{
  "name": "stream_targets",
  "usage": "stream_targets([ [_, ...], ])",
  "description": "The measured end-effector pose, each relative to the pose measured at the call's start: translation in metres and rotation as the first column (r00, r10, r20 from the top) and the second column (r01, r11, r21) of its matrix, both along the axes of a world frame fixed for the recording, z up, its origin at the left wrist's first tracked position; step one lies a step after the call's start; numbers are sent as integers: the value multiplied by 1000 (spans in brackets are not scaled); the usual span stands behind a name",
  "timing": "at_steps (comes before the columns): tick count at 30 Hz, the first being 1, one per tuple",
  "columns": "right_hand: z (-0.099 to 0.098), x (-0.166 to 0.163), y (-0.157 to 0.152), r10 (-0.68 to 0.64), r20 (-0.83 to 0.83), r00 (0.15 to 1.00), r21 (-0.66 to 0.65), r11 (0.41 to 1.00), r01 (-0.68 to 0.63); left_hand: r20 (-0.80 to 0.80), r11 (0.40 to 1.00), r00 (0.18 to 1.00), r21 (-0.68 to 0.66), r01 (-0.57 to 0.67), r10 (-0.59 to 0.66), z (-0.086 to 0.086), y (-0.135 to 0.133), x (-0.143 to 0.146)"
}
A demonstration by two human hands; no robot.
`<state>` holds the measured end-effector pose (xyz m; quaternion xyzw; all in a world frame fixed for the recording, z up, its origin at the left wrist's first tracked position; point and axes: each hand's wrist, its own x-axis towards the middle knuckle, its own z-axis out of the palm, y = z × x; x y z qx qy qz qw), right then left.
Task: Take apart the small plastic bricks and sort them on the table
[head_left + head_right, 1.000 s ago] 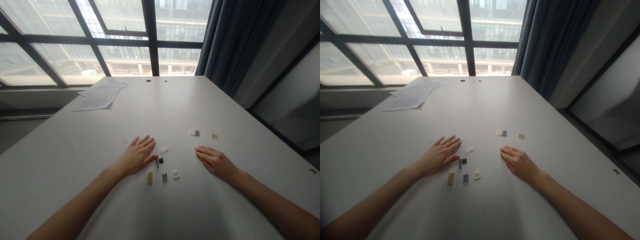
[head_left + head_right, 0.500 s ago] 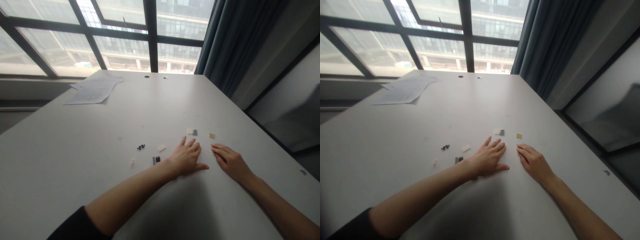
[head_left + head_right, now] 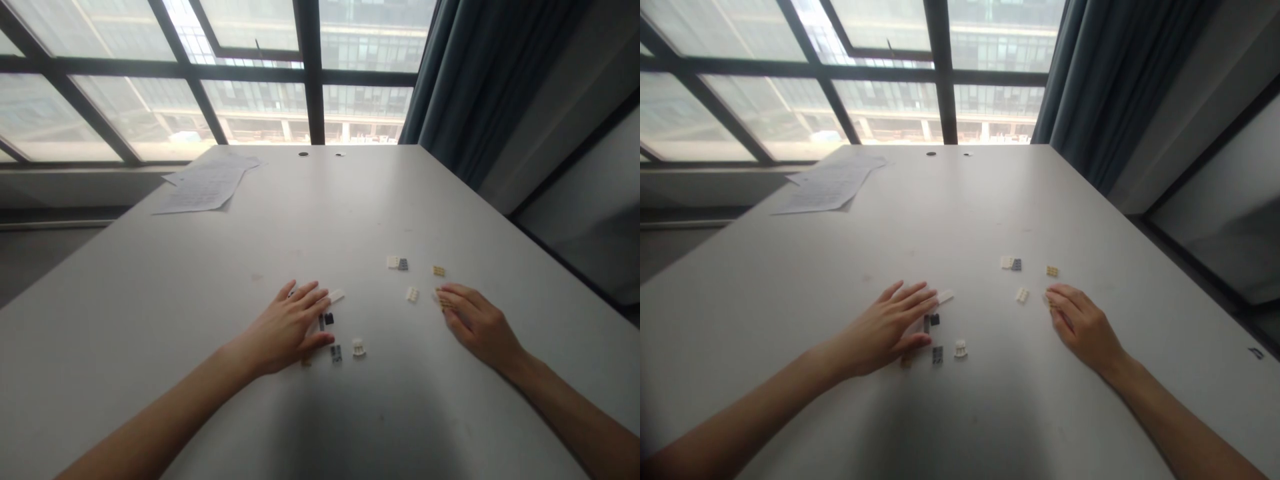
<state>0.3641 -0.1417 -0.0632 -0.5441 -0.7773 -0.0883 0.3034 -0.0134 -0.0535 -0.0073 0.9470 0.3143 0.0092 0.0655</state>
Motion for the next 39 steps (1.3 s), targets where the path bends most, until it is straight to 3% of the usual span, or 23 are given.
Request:
stream_targets([
  [3, 1, -3, -1, 24, -16, 1000, 2, 1000, -24, -32, 1000, 999, -17, 16, -17, -8, 0, 8],
  [11, 3, -6, -3, 16, -56, 998, 6, 1000, -15, 64, 992, 990, -12, 126, -125, -14, 16, 85],
  [14, 4, -5, -4, 7, -65, 998, 19, 1000, -6, 83, 987, 984, -20, 162, -159, -12, 21, 97],
  [17, 5, -3, -7, 4, -67, 998, 42, 999, -1, 105, 991, 986, -27, 132, -129, -7, 32, 77],
  [21, 6, -4, -11, 52, -25, 998, 35, 998, -51, 169, 992, 978, -21, -123, 125, -4, 44, 5],
  [23, 7, -15, -12, 133, 19, 991, 13, 991, -134, 178, 974, 958, -14, -224, 223, -8, 42, -33],
  [26, 12, -49, -10, 346, 106, 932, -74, 938, -339, 114, 976, 970, -42, -212, 216, -21, 28, -69],
  [29, 16, -92, -6, 522, 135, 842, -107, 853, -511, 64, 983, 982, -61, -175, 179, -32, 15, -77],
  [32, 17, -121, -1, 592, 117, 798, -130, 805, -578, 74, 985, 984, -63, -160, 165, -35, 12, -74],
  [35, 14, -129, 0, 598, 96, 796, -146, 799, -583, 86, 991, 989, -69, -113, 119, -33, 14, -72],
  [39, 12, -118, -5, 536, 82, 840, -132, 841, -524, 46, 997, 998, -59, -43, 46, -33, 17, -71],
])
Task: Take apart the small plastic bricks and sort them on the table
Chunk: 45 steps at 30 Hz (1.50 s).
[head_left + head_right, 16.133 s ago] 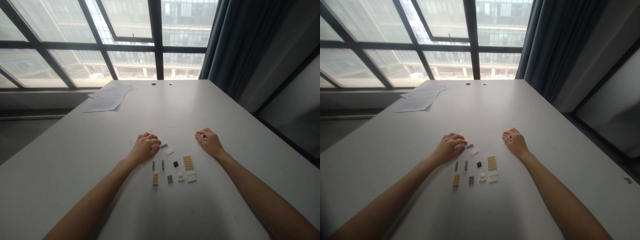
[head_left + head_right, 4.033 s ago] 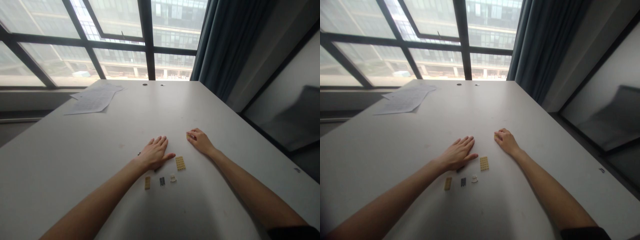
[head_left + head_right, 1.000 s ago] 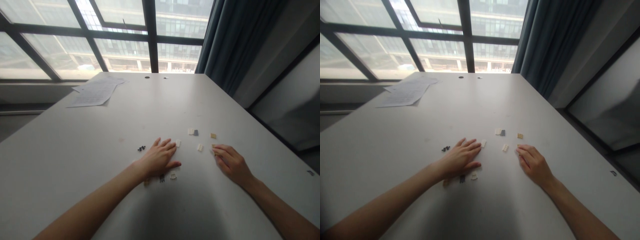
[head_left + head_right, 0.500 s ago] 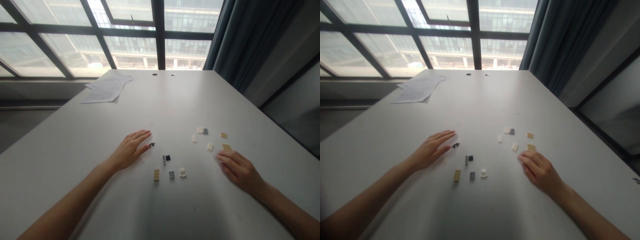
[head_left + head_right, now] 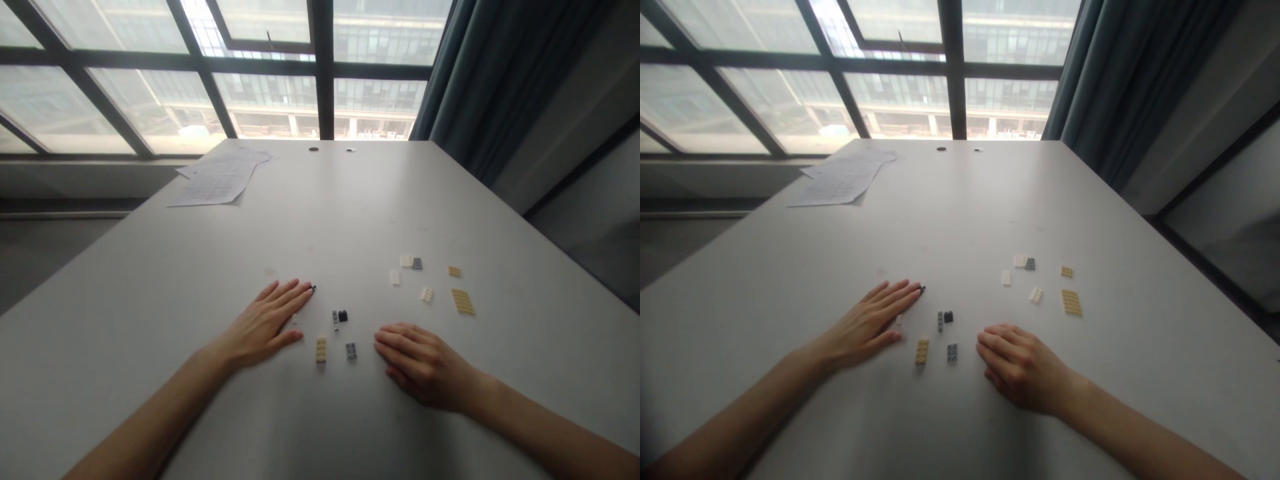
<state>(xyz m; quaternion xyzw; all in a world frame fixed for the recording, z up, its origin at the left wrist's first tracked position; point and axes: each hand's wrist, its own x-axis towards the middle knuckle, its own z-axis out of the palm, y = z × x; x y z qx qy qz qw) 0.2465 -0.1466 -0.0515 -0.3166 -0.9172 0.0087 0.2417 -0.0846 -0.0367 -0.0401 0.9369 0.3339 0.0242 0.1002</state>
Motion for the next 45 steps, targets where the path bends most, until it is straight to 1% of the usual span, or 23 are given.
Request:
stream_targets([
  [3, 2, 15, -6, -67, -4, 998, 6, 998, 67, -30, 1000, 999, 18, 13, -13, -1, 4, 7],
  [6, 4, 35, -11, -134, 34, 990, 0, 991, 134, -66, 999, 998, 36, 23, -20, 0, 12, 21],
  [9, 2, 58, -16, -214, 75, 974, 16, 977, 214, -88, 998, 995, 29, 49, -46, 4, 24, 42],
  [13, -3, 82, -20, -325, 67, 943, 57, 945, 321, -87, 996, 992, -12, 94, -94, 11, 36, 78],
  [17, -5, 91, -23, -383, 25, 924, 73, 922, 380, -65, 986, 984, -32, 162, -163, 15, 33, 120],
  [19, -6, 91, -23, -400, 12, 917, 70, 915, 398, -43, 981, 980, -16, 191, -192, 15, 27, 137],
  [21, -6, 91, -23, -404, 5, 915, 64, 913, 403, -23, 980, 980, 13, 198, -198, 13, 23, 149],
  [23, -6, 91, -23, -405, -5, 914, 64, 913, 404, -14, 983, 983, 40, 181, -181, 10, 21, 154],
  [27, -7, 91, -22, -410, -22, 912, 52, 910, 411, -11, 988, 991, 68, 136, -136, 7, 23, 151],
  [32, -8, 92, -22, -405, -39, 914, 39, 913, 406, 13, 989, 991, 60, 133, -134, 5, 24, 150],
  [35, -7, 92, -23, -397, -64, 915, 57, 914, 401, 63, 990, 991, 90, 111, -117, 6, 21, 149],
  [37, -6, 92, -23, -395, -76, 915, 69, 914, 400, 105, 990, 989, 108, 95, -106, 10, 17, 143],
  [39, -4, 91, -24, -395, -82, 915, 79, 913, 401, 147, 991, 985, 107, 79, -95, 16, 10, 130],
  [42, -3, 91, -25, -398, -83, 913, 82, 911, 405, 199, 994, 977, 94, 55, -73, 21, -4, 99],
  [45, -4, 91, -25, -395, -83, 915, 79, 912, 401, 201, 993, 977, 103, 57, -77, 16, -22, 62],
])
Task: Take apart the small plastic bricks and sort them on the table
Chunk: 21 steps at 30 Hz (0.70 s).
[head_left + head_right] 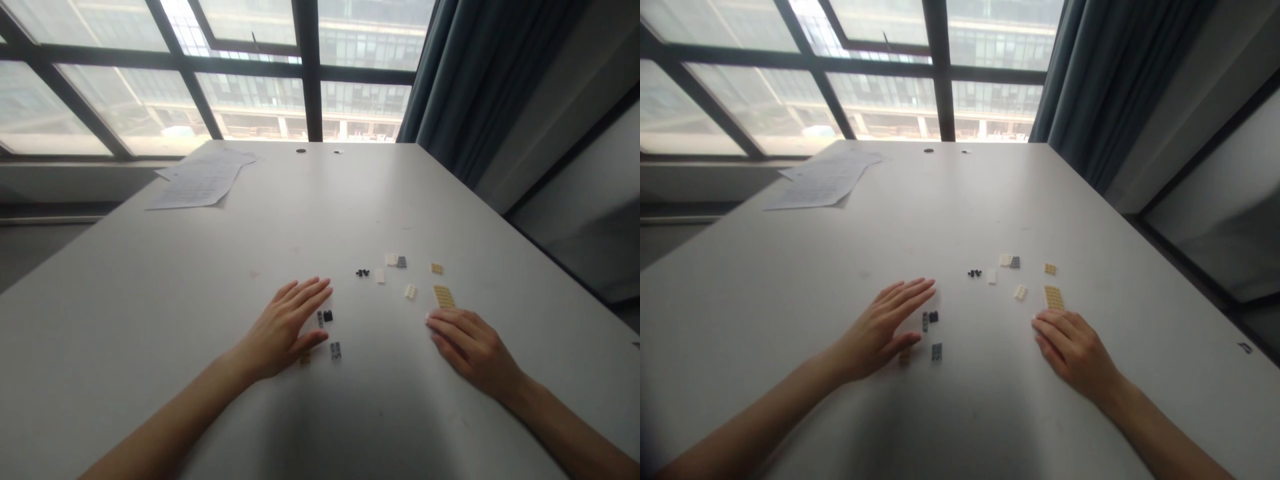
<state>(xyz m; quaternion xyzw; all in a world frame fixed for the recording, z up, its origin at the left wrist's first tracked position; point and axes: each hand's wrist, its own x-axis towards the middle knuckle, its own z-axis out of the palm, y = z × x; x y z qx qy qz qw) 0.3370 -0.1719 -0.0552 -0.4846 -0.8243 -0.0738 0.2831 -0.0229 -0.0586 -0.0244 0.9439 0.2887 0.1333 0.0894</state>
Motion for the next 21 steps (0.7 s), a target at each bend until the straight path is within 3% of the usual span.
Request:
stream_targets([
  [4, 0, 0, 0, 2, -7, 1000, 0, 1000, -2, -87, 998, 994, 18, 68, -66, -15, -24, -34],
  [7, 0, 1, 0, 13, -6, 1000, 3, 1000, -13, -134, 993, 986, 42, 110, -103, -22, -34, -37],
  [14, -1, 0, 0, 12, -11, 1000, -16, 1000, -13, -152, 987, 984, 116, 112, -94, -14, -28, -5],
  [21, 0, -1, 0, 1, -32, 999, -19, 1000, -2, -134, 987, 984, 90, 130, -117, -6, -22, 36],
])
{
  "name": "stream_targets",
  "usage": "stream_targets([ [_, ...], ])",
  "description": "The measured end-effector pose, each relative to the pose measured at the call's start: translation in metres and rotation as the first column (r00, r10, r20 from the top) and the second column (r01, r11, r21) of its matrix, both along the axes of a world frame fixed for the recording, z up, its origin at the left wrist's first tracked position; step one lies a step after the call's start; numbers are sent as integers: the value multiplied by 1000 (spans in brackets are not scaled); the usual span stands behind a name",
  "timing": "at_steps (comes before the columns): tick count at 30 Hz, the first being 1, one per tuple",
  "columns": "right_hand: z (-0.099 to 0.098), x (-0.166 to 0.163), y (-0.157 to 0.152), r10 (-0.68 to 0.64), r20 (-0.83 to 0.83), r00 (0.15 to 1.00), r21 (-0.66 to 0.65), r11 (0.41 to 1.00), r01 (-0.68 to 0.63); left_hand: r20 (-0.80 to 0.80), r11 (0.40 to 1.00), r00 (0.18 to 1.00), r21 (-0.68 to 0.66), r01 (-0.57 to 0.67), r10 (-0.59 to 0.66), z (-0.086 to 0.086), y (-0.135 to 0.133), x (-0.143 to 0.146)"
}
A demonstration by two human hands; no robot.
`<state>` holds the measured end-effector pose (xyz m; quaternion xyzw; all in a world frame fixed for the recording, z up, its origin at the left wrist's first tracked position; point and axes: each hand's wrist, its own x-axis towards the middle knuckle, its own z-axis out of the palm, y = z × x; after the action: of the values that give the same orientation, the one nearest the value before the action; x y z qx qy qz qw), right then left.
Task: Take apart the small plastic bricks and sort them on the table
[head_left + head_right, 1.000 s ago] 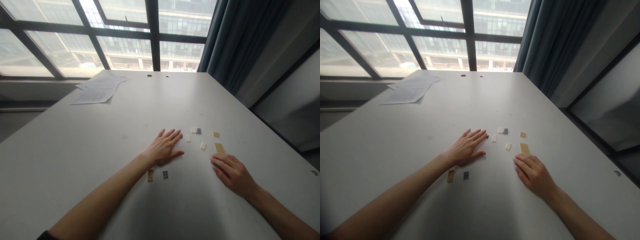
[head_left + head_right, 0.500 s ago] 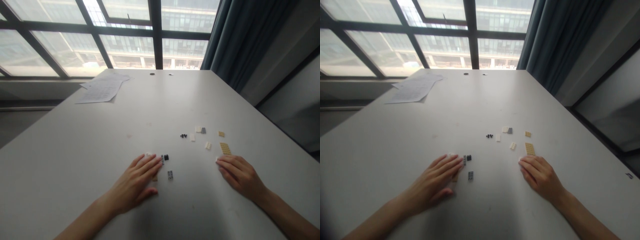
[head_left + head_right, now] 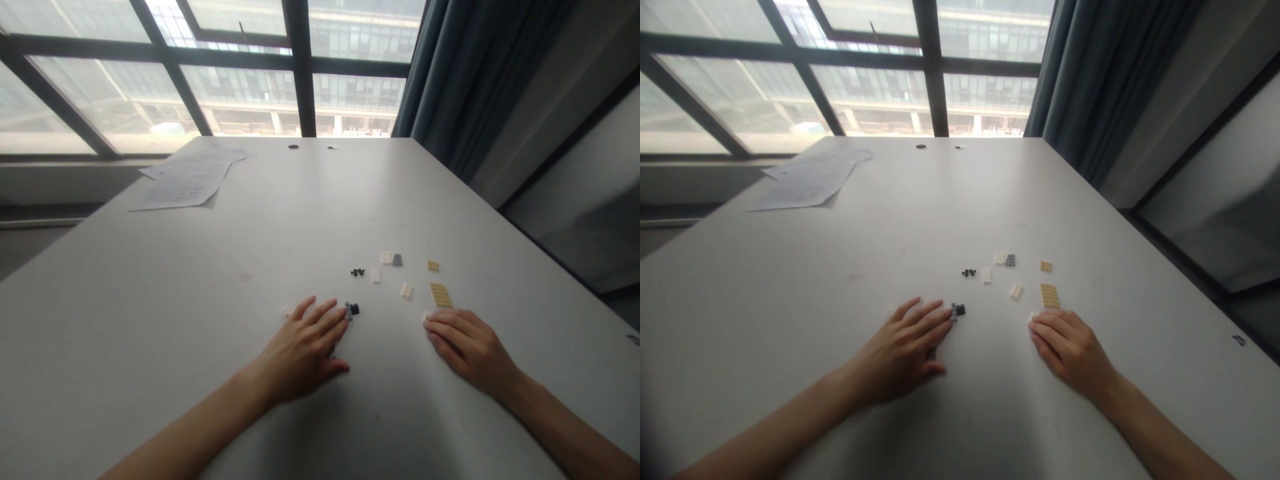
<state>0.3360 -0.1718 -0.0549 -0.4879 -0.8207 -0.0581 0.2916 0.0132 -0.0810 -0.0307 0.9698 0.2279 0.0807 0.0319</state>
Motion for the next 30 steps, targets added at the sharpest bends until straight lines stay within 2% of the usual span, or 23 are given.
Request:
stream_targets([
  [5, 4, -2, 1, 2, -16, 1000, -4, 1000, -2, 2, 998, 1000, -63, 2, -1, 1, 4, 29],
  [8, 5, -2, 0, 5, -23, 1000, -3, 1000, -5, 4, 995, 1000, -98, -8, 9, 5, 7, 27],
  [10, 4, -1, 0, 5, -23, 1000, -6, 1000, -5, 13, 995, 1000, -100, -22, 24, 7, 9, 13],
  [14, 1, 1, -1, 3, -19, 1000, -21, 1000, -4, 53, 995, 998, -87, -40, 44, 4, 8, -36],
  [17, 0, 1, -1, 4, -18, 1000, -26, 1000, -4, 65, 995, 997, -102, -22, 29, 0, -3, -66],
  [19, 0, 1, -1, 3, -15, 1000, -28, 1000, -4, 27, 993, 1000, -118, 16, -13, -2, -14, -74],
  [24, -1, 2, -1, 9, -9, 1000, -26, 1000, -10, -102, 978, 993, -208, 33, -55, -2, -33, -59],
  [30, 1, 1, 0, -3, -15, 1000, -15, 1000, 2, -57, 957, 989, -267, 116, -135, -2, -35, -17],
])
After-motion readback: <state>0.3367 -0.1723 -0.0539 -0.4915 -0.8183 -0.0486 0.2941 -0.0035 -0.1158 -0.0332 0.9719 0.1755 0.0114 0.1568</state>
